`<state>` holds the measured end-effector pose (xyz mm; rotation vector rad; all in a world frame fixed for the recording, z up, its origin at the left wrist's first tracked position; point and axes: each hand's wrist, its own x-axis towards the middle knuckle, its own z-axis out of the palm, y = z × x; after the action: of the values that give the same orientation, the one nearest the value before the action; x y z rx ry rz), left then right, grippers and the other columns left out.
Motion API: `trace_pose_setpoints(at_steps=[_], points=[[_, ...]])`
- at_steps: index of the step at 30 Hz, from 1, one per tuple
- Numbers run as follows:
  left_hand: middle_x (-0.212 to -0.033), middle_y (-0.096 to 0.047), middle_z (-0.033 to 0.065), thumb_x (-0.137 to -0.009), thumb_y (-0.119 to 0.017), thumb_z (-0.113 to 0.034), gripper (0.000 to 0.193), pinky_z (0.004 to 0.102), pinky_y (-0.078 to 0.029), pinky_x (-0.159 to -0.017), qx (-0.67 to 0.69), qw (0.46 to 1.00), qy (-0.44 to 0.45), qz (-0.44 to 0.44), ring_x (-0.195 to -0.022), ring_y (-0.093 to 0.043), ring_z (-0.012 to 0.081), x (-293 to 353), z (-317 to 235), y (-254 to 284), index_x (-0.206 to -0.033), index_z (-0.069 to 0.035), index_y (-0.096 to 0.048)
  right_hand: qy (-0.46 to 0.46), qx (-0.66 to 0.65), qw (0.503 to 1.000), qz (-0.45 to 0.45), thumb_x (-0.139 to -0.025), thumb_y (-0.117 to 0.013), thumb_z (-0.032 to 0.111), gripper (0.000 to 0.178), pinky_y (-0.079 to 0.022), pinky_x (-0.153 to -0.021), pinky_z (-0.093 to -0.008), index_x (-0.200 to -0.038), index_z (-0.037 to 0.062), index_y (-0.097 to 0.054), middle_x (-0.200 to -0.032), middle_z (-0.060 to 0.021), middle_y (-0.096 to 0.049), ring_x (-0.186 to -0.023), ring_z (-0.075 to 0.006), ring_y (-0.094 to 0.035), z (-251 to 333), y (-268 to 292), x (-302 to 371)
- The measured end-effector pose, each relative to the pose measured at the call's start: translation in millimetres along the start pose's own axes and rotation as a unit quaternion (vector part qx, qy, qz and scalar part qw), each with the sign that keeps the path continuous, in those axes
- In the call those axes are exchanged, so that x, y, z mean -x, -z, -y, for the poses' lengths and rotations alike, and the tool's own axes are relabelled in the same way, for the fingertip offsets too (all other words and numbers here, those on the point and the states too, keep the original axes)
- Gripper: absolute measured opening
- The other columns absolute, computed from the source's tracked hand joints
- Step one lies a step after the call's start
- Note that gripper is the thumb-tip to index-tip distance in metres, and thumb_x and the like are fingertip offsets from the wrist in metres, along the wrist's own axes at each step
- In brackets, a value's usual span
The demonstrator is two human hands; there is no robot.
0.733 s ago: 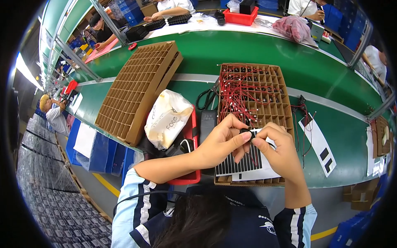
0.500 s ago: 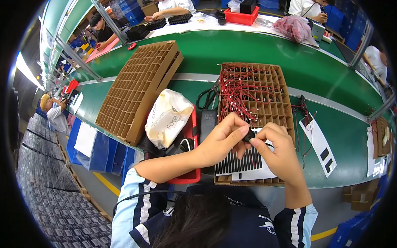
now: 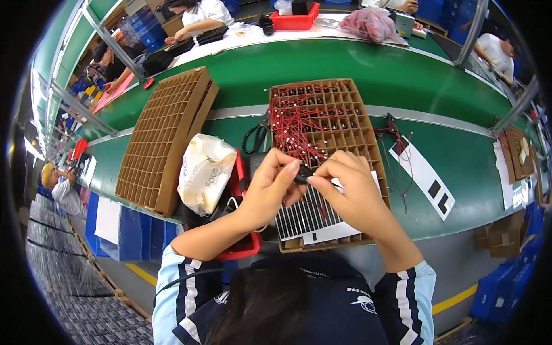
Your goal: Connecting wires to small electronic components on a factory assembly line.
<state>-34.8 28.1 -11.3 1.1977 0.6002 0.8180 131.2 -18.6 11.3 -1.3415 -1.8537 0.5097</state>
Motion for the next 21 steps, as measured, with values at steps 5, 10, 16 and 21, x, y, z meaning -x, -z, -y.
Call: trace_pose_setpoints(at_steps=[5,10,16,21], points=[[-0.068,-0.053,0.0088,-0.093,-0.037,-0.026,0.019,0.0187,-0.031,-0.041,0.018,1.0,0.008,0.024,-0.045,-0.043,0.0087,1.5,4.1,2.7,-0.094,-0.008,-0.037,-0.005,0.002,1.0,0.021,-0.078,-0.058,0.021,0.016,-0.031,-0.075,-0.0328,-0.076,0.0052,-0.057,-0.076,-0.0049,-0.051,-0.079,-0.023,-0.047,0.1,0.7,-0.2],[-0.071,-0.055,0.0103,-0.094,-0.035,-0.025,0.021,0.0206,-0.037,-0.042,0.06,0.997,0.016,0.047,-0.046,-0.047,0.0118,1.3,6.2,5.7,-0.102,-0.007,-0.037,0.019,0.011,0.999,0.038,-0.077,-0.059,0.021,0.017,-0.031,-0.075,-0.0329,-0.073,0.0053,-0.055,-0.074,-0.005,-0.05,-0.079,-0.0227,-0.046,0.0,3.7,-5.4],[-0.072,-0.055,0.0069,-0.091,-0.043,-0.021,0.019,0.0191,-0.036,-0.045,0.009,0.998,-0.01,0.055,-0.05,-0.052,0.0089,3.0,4.6,-3.0,-0.096,-0.004,-0.035,0.03,0.015,0.999,0.028,-0.076,-0.061,0.021,0.019,-0.03,-0.073,-0.0326,-0.069,0.0051,-0.054,-0.072,-0.0045,-0.049,-0.076,-0.022,-0.046,3.7,0.7,-1.2],[-0.07,-0.054,0.0061,-0.092,-0.042,-0.022,0.019,0.0194,-0.035,-0.044,0.015,0.999,-0.007,0.05,-0.048,-0.05,0.0083,3.6,3.2,0.3,-0.095,-0.004,-0.035,0.045,0.023,0.999,0.008,-0.075,-0.061,0.02,0.017,-0.031,-0.071,-0.0319,-0.07,0.0044,-0.054,-0.072,-0.0043,-0.049,-0.074,-0.0214,-0.046,5.3,-3.3,-1.9]])
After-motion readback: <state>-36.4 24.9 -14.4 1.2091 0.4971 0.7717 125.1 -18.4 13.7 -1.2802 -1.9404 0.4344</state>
